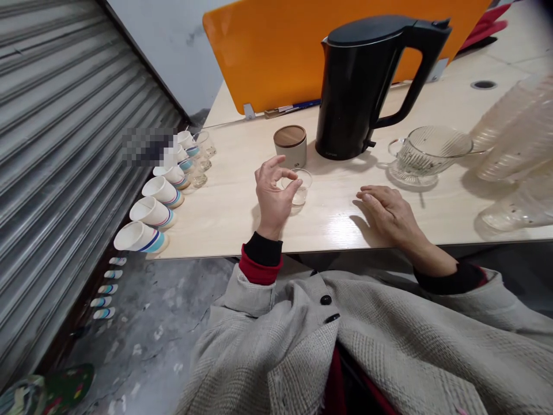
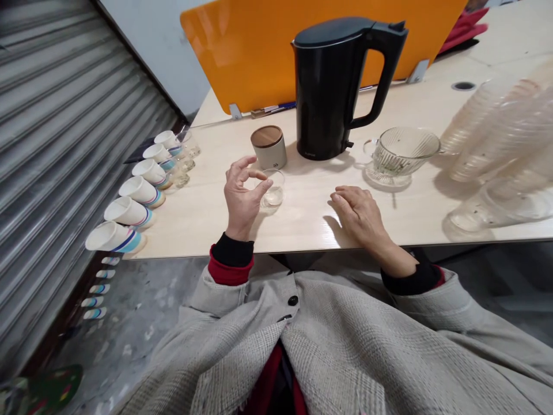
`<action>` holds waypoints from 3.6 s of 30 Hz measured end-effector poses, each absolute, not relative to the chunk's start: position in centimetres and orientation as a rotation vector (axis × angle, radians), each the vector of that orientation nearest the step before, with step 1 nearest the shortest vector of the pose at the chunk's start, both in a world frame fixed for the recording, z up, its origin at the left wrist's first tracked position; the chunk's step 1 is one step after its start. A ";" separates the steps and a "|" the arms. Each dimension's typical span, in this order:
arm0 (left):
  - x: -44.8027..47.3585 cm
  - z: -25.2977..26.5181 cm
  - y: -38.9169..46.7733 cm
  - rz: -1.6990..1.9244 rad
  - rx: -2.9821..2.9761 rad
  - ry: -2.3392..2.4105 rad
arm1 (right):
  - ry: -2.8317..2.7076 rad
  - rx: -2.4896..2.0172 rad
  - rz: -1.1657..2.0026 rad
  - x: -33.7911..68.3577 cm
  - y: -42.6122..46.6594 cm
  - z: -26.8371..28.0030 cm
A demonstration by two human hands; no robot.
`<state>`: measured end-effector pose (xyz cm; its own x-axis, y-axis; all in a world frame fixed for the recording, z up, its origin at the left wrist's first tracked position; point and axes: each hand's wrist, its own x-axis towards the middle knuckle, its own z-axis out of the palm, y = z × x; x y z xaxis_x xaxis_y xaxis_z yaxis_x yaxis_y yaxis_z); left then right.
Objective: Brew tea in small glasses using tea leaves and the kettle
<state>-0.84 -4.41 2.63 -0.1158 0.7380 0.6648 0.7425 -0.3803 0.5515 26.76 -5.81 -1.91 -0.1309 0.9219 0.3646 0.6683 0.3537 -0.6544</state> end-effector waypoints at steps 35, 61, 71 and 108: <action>-6.6 -3.6 -8.4 -0.543 -2.282 -2.176 | -2.407 -1.468 0.240 22.4 -5.0 -1.7; -4.6 -0.9 -9.7 -0.081 -2.242 -2.216 | -2.584 -1.500 0.284 20.3 -5.4 -1.3; -4.2 -0.4 -9.8 -0.042 -2.224 -2.255 | -2.547 -1.614 0.254 19.3 -6.1 -1.4; -4.2 -0.4 -9.8 -0.079 -2.237 -2.272 | -2.538 -1.655 0.232 19.3 -5.7 -1.7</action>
